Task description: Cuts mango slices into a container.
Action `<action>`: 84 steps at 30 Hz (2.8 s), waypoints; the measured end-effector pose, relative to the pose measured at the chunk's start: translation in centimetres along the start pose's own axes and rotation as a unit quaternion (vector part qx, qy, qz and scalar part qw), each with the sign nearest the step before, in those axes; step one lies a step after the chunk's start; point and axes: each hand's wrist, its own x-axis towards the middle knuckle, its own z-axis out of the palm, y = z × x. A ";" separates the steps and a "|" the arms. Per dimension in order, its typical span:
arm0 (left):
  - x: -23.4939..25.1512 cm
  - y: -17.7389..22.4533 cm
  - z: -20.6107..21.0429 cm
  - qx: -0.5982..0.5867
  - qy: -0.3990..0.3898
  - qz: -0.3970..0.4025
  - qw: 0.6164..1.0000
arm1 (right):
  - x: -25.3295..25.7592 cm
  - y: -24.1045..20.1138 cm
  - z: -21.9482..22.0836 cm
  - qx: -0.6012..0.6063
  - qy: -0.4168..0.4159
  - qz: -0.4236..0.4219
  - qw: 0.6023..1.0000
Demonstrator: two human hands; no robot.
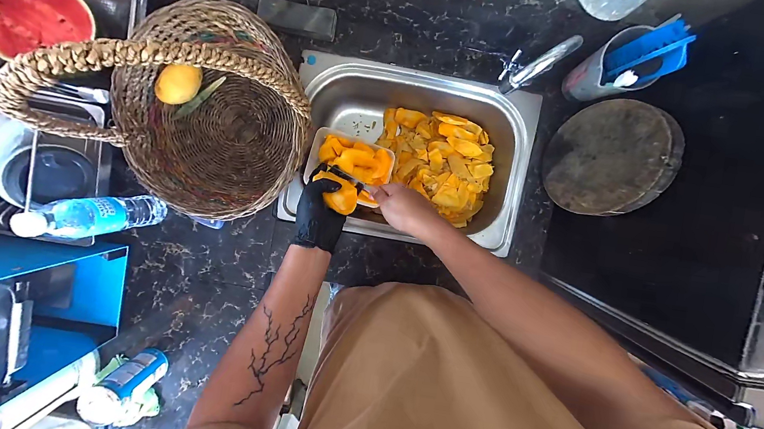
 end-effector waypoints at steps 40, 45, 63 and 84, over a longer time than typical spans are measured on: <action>-4.7 1.7 2.6 -0.143 -0.257 -0.082 0.952 | -10.6 1.5 0.7 -0.061 0.102 -0.189 0.975; -5.8 1.8 2.6 -0.118 -0.253 -0.078 0.957 | -10.1 1.2 0.4 -0.070 0.087 -0.187 0.976; -2.7 1.0 0.8 -0.123 -0.086 -0.074 0.986 | -7.6 2.0 -0.2 0.120 0.023 -0.163 0.979; -1.0 0.2 1.0 -0.134 -0.071 -0.044 0.987 | -3.9 2.3 1.9 -0.043 0.119 -0.168 0.978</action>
